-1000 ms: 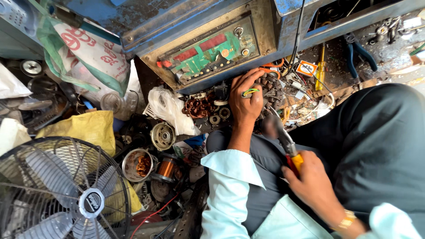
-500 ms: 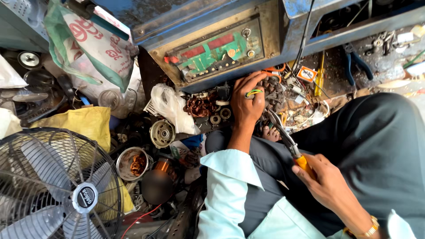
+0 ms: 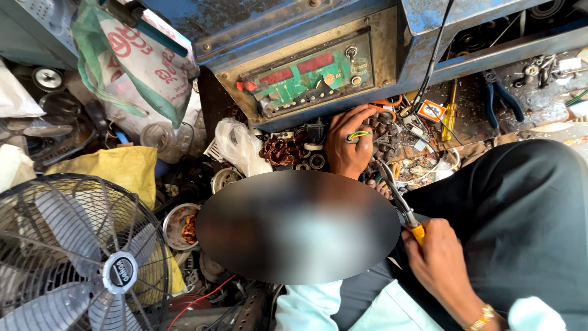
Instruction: The person uses pliers to pull copper wires from motor stators and manipulates wiring inside an electronic control unit in a cluttered workshop.
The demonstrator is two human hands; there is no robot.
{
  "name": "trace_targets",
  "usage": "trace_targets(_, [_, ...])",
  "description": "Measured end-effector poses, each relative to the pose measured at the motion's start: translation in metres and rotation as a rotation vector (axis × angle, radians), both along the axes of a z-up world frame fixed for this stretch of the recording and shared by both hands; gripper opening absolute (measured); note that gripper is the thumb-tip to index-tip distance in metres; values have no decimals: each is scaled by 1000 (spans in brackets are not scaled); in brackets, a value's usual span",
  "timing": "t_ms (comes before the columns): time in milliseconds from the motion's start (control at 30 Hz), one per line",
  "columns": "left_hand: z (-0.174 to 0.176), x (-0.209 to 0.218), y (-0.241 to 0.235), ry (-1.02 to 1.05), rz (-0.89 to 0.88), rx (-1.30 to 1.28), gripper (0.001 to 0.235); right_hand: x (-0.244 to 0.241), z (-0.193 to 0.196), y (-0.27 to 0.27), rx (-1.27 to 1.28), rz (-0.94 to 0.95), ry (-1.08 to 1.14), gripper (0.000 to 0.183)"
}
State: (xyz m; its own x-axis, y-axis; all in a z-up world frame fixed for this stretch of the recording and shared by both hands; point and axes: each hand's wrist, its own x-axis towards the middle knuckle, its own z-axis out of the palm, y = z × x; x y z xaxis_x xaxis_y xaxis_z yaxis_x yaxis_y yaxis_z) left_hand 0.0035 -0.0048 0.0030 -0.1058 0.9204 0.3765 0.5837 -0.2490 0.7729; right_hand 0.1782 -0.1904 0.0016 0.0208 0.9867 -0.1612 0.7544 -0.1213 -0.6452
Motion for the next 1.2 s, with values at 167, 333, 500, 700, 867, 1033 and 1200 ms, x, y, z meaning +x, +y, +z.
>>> trace_targets(167, [6,0,-1,12,-12,3,34,0,-13,-2,-33,-47,-13,35])
trace_targets(333, [3,-3,-1,4,-20,1,32,11,-20,4,-77,-10,48,44])
trace_targets(500, [5,-2,-2,-16,-9,-1,33,19,-13,21,-266,30,95,33])
trace_targets(700, [-1,2,3,2,-4,4,31,8,-12,-5,-853,-427,1146,27])
trace_targets(867, [0,2,-3,-21,-13,27,31,-14,-22,-20,-1031,-528,1708,27])
trace_targets(1033, [-5,1,-2,-26,-26,25,31,-9,-10,-19,-518,-381,910,23])
trace_targets(1200, [-9,-4,2,-25,-41,42,33,23,42,8,381,130,19,32])
